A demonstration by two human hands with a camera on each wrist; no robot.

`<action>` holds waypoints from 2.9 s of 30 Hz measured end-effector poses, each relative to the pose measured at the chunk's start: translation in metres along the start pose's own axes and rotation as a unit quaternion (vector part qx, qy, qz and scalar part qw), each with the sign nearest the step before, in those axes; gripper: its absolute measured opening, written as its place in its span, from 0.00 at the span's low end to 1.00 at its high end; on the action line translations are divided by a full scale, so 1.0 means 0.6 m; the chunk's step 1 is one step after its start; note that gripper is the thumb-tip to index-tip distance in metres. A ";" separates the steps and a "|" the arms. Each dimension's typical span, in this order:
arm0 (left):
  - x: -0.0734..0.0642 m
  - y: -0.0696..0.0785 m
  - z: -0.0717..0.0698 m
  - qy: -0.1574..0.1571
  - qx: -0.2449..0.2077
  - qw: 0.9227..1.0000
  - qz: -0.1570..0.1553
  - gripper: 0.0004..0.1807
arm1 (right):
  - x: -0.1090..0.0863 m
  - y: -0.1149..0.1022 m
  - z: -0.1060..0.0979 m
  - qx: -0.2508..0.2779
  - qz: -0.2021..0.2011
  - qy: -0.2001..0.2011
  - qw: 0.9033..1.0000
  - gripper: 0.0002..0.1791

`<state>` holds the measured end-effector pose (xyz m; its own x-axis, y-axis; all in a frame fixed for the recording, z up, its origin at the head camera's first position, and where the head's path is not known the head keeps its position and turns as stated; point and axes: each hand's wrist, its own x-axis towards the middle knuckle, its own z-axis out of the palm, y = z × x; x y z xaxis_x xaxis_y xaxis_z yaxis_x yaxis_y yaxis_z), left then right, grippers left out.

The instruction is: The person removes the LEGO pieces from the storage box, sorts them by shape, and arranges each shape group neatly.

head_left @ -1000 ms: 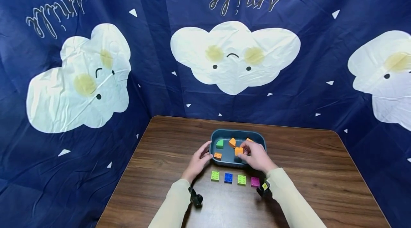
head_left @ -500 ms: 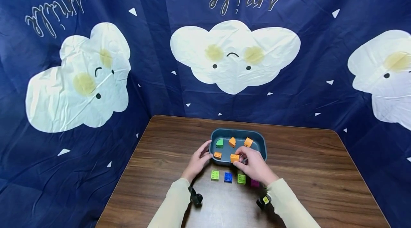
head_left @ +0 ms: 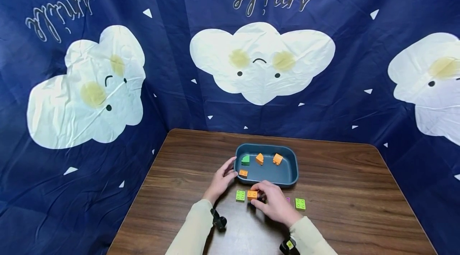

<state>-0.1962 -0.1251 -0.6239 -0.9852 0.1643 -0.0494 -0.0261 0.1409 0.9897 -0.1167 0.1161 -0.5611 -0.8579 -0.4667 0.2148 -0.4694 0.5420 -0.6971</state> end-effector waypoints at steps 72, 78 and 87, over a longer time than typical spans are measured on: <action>0.005 -0.008 0.000 -0.008 -0.012 1.000 0.015 0.32 | -0.035 0.004 0.163 -0.027 0.001 0.102 0.994 0.21; 0.007 -0.009 -0.001 -0.013 -0.013 0.999 0.037 0.33 | -0.038 -0.002 0.150 -0.020 -0.017 0.117 0.993 0.22; 0.006 -0.009 0.001 -0.004 -0.003 0.999 0.040 0.32 | -0.035 -0.026 0.095 -0.026 -0.017 0.113 0.993 0.26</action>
<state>-0.1992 -0.1246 -0.6297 -0.9827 0.1828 0.0289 0.0517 0.1212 0.9913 -0.0798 0.0778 -0.5938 -0.8637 -0.3189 0.3902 -0.5038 0.5664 -0.6523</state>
